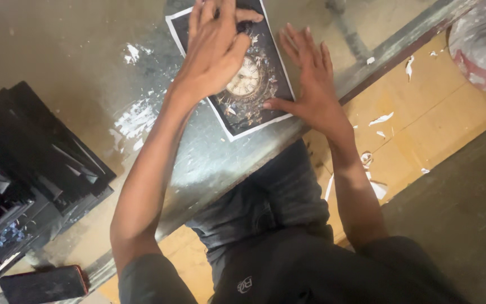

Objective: The person assembles a photo frame by hand, placing a printed image of a clock into a white frame backing and pressing the edges to secure it. The person then flips the frame over to smooth the surface and places the finished unit on a stack of similar frames.

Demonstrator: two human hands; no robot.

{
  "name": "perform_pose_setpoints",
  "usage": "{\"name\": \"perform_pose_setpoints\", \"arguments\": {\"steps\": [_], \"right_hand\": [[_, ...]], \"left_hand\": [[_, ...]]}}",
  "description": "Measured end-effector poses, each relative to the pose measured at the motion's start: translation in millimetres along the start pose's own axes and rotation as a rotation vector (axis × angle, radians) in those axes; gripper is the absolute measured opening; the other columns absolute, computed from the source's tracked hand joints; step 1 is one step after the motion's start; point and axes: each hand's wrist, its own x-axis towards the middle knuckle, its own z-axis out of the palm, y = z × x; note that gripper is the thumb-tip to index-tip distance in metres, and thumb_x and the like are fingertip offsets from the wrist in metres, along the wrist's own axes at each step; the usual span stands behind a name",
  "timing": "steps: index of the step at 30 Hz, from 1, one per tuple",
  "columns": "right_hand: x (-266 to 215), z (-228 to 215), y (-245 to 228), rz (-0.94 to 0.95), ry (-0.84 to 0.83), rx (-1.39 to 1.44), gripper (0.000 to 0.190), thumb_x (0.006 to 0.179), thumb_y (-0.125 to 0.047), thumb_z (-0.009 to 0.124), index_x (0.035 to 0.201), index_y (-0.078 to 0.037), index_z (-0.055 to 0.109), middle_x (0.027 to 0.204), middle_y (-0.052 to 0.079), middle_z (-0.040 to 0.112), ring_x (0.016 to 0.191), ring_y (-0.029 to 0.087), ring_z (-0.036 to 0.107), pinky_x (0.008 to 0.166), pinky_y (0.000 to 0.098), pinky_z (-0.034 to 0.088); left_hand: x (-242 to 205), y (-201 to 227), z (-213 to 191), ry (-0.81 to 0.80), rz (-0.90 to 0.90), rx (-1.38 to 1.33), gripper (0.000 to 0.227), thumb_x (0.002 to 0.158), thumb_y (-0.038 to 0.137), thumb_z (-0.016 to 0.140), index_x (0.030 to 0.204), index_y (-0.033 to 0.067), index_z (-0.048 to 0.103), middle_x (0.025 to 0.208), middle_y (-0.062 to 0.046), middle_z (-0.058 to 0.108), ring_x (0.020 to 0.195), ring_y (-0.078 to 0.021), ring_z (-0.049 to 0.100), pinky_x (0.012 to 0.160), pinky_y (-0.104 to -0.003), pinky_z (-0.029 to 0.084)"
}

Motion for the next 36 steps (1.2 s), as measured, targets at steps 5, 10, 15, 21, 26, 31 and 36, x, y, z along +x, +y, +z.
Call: {"name": "perform_pose_setpoints", "arguments": {"steps": [5,10,15,21,26,31,36], "right_hand": [[-1,-1,-2,0.014,0.007,0.034,0.125,0.079,-0.064,0.083,0.167,-0.01,0.014,0.174,0.005,0.038,0.166,0.033,0.008,0.132,0.0562,-0.001],[0,-1,-2,0.014,0.004,0.022,0.125,0.08,-0.064,0.083,0.167,-0.008,0.013,0.174,0.005,0.037,0.166,0.032,0.008,0.132,0.0562,-0.002],[1,-2,-4,0.021,-0.007,0.006,0.124,0.079,-0.063,0.084,0.167,-0.009,0.015,0.174,0.006,0.035,0.165,0.033,0.007,0.132,0.0554,-0.001],[1,-3,-6,0.028,-0.001,0.024,0.124,0.078,-0.062,0.085,0.167,-0.009,0.016,0.174,0.006,0.037,0.165,0.033,0.008,0.132,0.0553,-0.001],[1,-2,-5,0.012,0.007,0.008,0.123,0.079,-0.063,0.084,0.167,-0.01,0.016,0.173,0.007,0.038,0.165,0.034,0.008,0.132,0.0553,-0.001],[2,-2,-4,0.016,0.007,0.017,0.123,0.079,-0.063,0.084,0.167,-0.009,0.016,0.172,0.008,0.038,0.164,0.035,0.008,0.131,0.0555,-0.001],[0,-1,-2,-0.013,0.01,-0.009,0.121,0.081,-0.062,0.084,0.167,-0.009,0.017,0.175,0.009,0.035,0.166,0.034,0.008,0.132,0.0553,0.0]], "left_hand": [[1,-3,-2,0.09,0.111,0.014,0.055,0.093,0.008,0.048,0.144,-0.0113,0.044,0.128,-0.014,0.074,0.142,-0.0398,0.041,0.122,-0.059,0.007],[4,-3,-3,0.03,-0.032,0.05,0.041,0.094,0.012,0.051,0.132,-0.0016,0.056,0.115,-0.013,0.074,0.134,-0.0349,0.048,0.124,-0.053,0.013],[6,-13,1,0.068,0.075,0.021,0.032,0.097,0.011,0.051,0.125,-0.0045,0.055,0.125,-0.01,0.075,0.135,-0.0362,0.049,0.122,-0.054,0.015],[5,-14,2,0.078,0.08,0.023,0.032,0.096,0.01,0.051,0.124,-0.0055,0.054,0.123,-0.011,0.075,0.133,-0.0375,0.05,0.12,-0.055,0.015],[6,-9,2,0.065,0.062,0.027,0.035,0.095,0.009,0.052,0.127,-0.007,0.052,0.121,-0.01,0.075,0.134,-0.0373,0.05,0.121,-0.054,0.018],[5,-5,4,0.088,0.068,0.039,0.038,0.093,0.01,0.054,0.128,-0.0059,0.053,0.121,-0.013,0.074,0.133,-0.0398,0.049,0.12,-0.054,0.022],[3,-7,6,0.115,0.109,0.044,0.04,0.094,0.01,0.056,0.13,-0.0065,0.052,0.126,-0.015,0.072,0.132,-0.0411,0.048,0.119,-0.054,0.021]]}}
